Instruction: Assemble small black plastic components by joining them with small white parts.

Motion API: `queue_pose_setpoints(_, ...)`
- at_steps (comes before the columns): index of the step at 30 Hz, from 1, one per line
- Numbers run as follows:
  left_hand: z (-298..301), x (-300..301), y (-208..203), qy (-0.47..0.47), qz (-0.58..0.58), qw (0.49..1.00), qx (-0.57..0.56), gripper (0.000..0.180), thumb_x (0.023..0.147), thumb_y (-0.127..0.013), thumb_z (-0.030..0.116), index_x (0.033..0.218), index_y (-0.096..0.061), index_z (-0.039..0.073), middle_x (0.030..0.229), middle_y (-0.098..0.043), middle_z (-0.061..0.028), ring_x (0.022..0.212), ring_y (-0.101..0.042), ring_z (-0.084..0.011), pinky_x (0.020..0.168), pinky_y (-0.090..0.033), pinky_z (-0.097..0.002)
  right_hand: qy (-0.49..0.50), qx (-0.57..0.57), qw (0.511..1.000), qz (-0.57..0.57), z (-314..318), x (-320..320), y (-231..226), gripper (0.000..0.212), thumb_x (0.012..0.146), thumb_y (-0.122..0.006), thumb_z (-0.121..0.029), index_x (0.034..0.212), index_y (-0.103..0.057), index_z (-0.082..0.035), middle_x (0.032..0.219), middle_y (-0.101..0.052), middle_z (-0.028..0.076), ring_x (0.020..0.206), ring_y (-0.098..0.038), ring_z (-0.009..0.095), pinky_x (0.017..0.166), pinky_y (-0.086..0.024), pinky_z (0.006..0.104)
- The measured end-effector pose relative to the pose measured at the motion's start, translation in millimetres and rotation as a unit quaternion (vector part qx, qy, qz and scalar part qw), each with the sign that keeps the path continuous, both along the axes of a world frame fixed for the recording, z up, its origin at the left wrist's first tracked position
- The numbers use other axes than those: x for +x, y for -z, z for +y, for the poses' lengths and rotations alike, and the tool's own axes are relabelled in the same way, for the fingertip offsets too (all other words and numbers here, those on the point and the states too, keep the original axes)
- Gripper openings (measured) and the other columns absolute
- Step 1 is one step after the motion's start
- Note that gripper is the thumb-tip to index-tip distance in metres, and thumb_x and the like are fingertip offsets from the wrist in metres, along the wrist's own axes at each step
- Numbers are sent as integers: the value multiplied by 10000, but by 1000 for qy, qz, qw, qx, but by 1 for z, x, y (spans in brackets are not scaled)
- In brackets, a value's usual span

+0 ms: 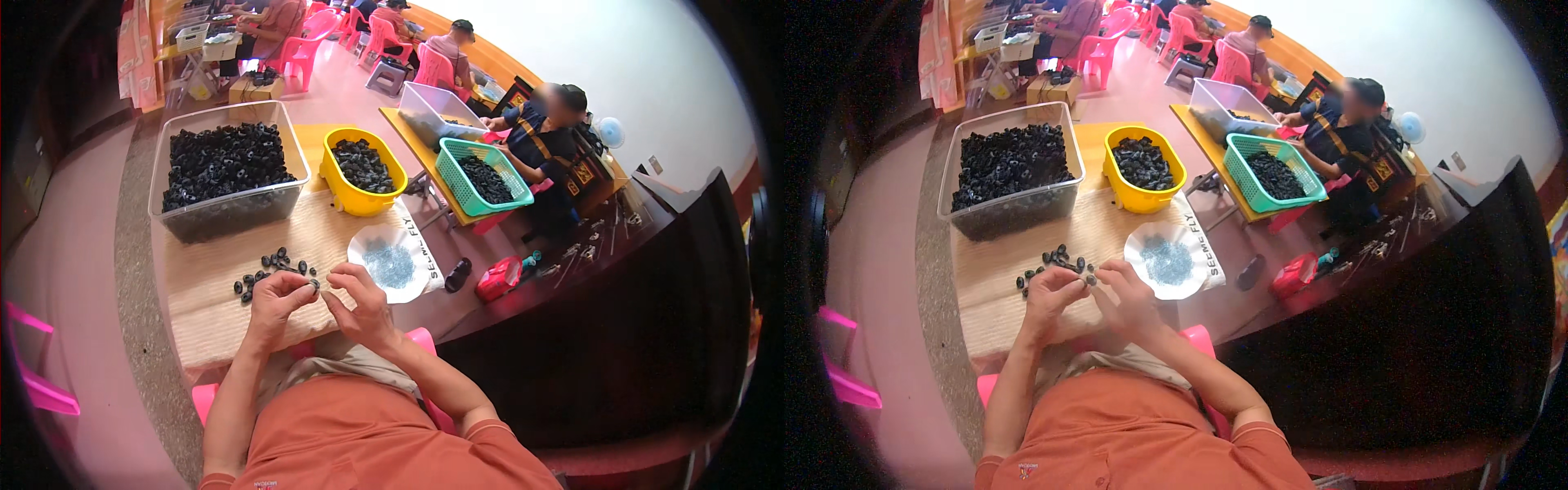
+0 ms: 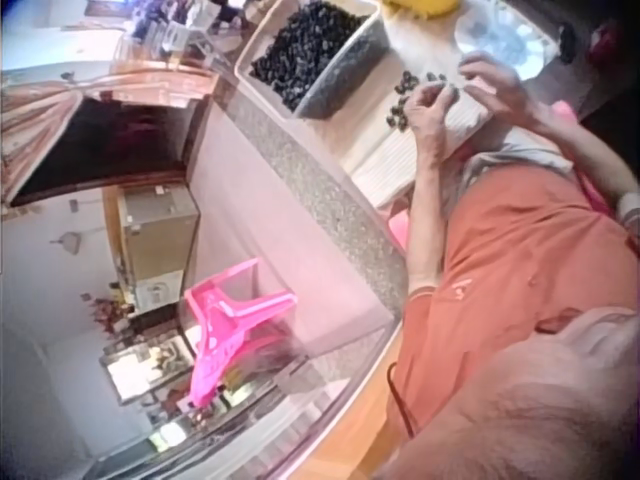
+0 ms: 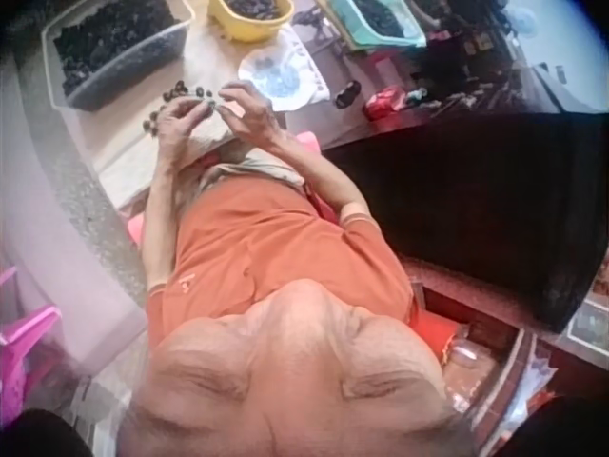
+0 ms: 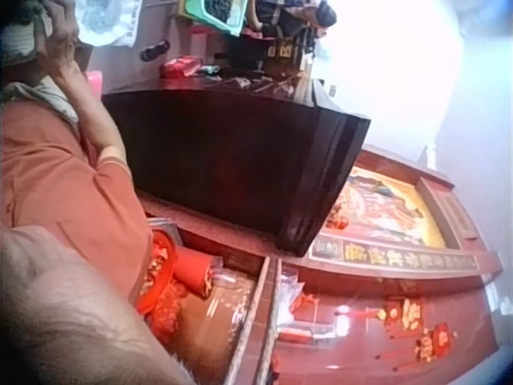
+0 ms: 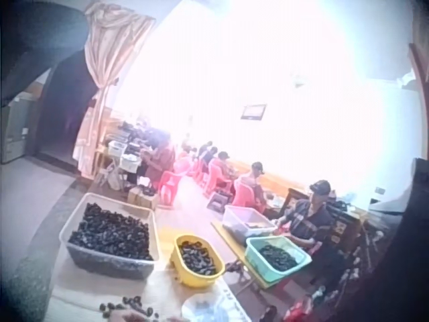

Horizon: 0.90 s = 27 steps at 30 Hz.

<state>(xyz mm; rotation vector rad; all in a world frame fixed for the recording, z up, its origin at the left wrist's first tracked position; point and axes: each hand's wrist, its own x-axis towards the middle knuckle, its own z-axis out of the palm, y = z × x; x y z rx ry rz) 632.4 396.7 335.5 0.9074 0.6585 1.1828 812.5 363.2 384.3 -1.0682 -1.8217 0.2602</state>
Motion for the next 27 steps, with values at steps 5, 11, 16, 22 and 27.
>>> queue_pose_setpoints(5,-2,3,-8,13,80,997,-3,153,871,-744,63,993,-696,-17,884,-725,-68,803,-687,-121,752,-566,-263,-27,18,999,0,5,4,10,247,791,-751,34,1015,-654,2,1023,-654,161,858,-677,320,730,-552,360)
queue_pose_setpoints(11,3,4,1,58,-14,997,-51,160,895,-733,71,1015,-676,-17,936,-716,-73,844,-682,-125,795,-574,-266,-75,-15,997,9,5,5,18,292,775,-781,64,1032,-655,6,1007,-661,141,717,-669,184,626,-533,298)
queue_pose_setpoints(16,2,3,5,109,-80,987,-82,152,911,-734,92,1023,-665,16,979,-683,-44,884,-680,-133,823,-600,-307,-73,-7,997,13,7,5,22,283,780,-773,74,1029,-659,4,991,-667,138,702,-656,177,622,-536,283)
queue_pose_setpoints(22,3,1,4,120,-100,983,-96,113,917,-724,80,991,-652,34,956,-679,-40,878,-689,-145,823,-606,-317,-70,-16,997,2,7,5,24,235,845,-739,37,1065,-657,22,994,-672,146,762,-661,196,651,-544,287)
queue_pose_setpoints(27,3,0,6,122,-99,982,-100,123,908,-730,74,987,-643,35,948,-682,-53,872,-706,-173,814,-613,-330,-68,-11,997,-19,8,6,25,207,888,-698,31,1090,-652,30,1004,-673,160,810,-666,224,687,-544,299)
